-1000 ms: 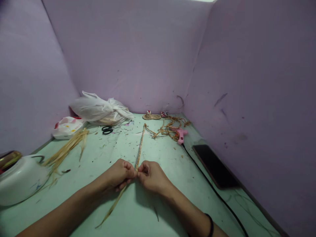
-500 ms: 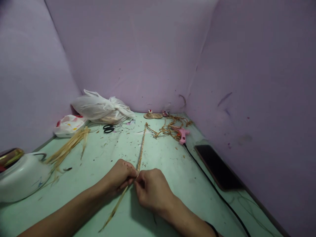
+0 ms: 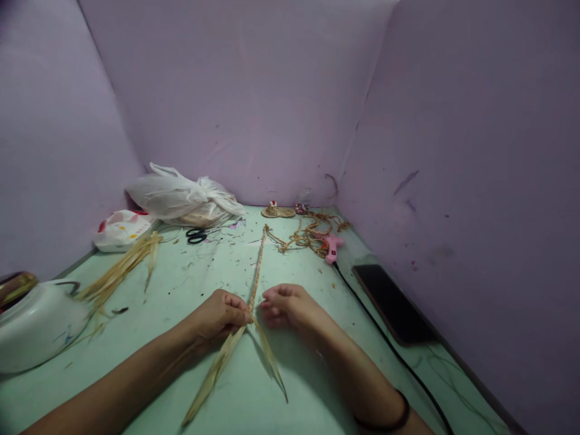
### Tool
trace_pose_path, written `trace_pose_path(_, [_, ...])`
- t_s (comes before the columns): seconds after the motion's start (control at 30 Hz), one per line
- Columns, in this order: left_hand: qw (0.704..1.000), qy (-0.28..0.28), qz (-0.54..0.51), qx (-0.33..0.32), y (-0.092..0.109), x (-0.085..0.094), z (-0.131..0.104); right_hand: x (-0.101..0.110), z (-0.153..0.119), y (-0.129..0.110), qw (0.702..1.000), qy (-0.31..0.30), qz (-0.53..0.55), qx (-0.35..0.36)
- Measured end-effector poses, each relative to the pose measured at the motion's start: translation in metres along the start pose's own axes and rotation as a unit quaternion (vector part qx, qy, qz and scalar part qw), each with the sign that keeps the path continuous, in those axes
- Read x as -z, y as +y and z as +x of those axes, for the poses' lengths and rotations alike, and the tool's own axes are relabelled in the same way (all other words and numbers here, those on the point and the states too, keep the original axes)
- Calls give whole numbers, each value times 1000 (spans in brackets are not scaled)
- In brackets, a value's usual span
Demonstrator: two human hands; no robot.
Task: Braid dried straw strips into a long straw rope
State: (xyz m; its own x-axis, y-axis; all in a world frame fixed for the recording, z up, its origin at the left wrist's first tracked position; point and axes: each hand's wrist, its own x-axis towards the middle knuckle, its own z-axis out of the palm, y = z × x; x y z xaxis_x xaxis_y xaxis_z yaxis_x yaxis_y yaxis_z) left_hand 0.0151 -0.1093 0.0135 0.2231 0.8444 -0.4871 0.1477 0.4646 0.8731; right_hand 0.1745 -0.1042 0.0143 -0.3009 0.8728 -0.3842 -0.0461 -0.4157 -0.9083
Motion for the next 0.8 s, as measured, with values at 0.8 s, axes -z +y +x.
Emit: trace_pose_path(0.8, [768,134,592,-205,-26,-32,-40,-25,8,28,998,32,-22,41])
